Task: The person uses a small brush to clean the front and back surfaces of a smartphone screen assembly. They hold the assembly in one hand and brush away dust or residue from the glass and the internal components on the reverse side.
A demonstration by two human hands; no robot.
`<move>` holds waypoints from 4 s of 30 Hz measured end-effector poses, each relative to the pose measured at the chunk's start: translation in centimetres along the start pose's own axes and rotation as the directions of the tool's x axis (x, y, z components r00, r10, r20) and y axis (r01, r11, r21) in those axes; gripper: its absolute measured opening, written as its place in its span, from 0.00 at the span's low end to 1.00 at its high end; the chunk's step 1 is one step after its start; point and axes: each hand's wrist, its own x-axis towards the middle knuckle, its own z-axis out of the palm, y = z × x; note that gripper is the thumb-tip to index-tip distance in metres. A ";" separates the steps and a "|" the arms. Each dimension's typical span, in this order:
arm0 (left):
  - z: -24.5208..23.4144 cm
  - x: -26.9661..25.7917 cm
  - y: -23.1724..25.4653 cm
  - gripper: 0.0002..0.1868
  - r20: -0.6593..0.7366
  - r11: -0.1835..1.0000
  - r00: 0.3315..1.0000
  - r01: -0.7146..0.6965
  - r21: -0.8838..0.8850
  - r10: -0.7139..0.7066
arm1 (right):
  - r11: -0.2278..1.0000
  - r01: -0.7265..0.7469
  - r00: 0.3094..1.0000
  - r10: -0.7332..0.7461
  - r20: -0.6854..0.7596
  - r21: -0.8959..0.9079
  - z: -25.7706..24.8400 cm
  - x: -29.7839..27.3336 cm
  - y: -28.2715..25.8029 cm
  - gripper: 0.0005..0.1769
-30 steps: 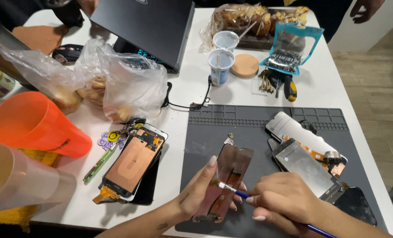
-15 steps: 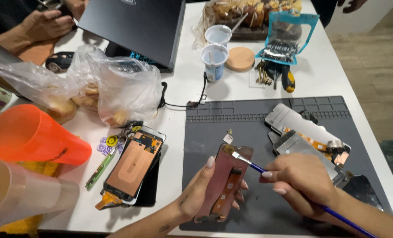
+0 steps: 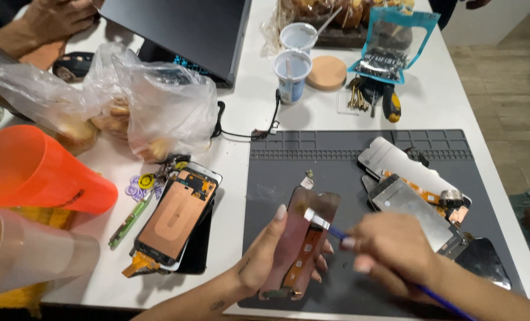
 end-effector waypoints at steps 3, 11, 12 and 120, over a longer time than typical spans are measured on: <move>1.0 -0.5 1.0 0.49 -0.009 0.996 1.000 0.017 0.087 -0.017 | 1.000 0.009 0.999 -0.009 -0.041 -0.005 0.3 0.0 -0.3 0.19; 1.2 -0.5 0.9 0.48 -0.019 0.994 1.000 0.021 0.110 -0.019 | 0.999 0.032 0.999 -0.032 -0.008 0.000 -0.3 -0.1 0.3 0.17; 1.3 -0.5 1.0 0.49 -0.048 0.992 0.998 0.045 0.119 -0.040 | 0.999 -0.003 0.999 0.000 -0.049 -0.050 -0.5 -0.1 0.5 0.17; -1.2 0.0 0.7 0.46 0.091 0.995 0.996 0.025 -0.097 -0.017 | 0.959 -0.188 0.981 0.173 0.087 0.210 -1.1 0.4 -1.1 0.22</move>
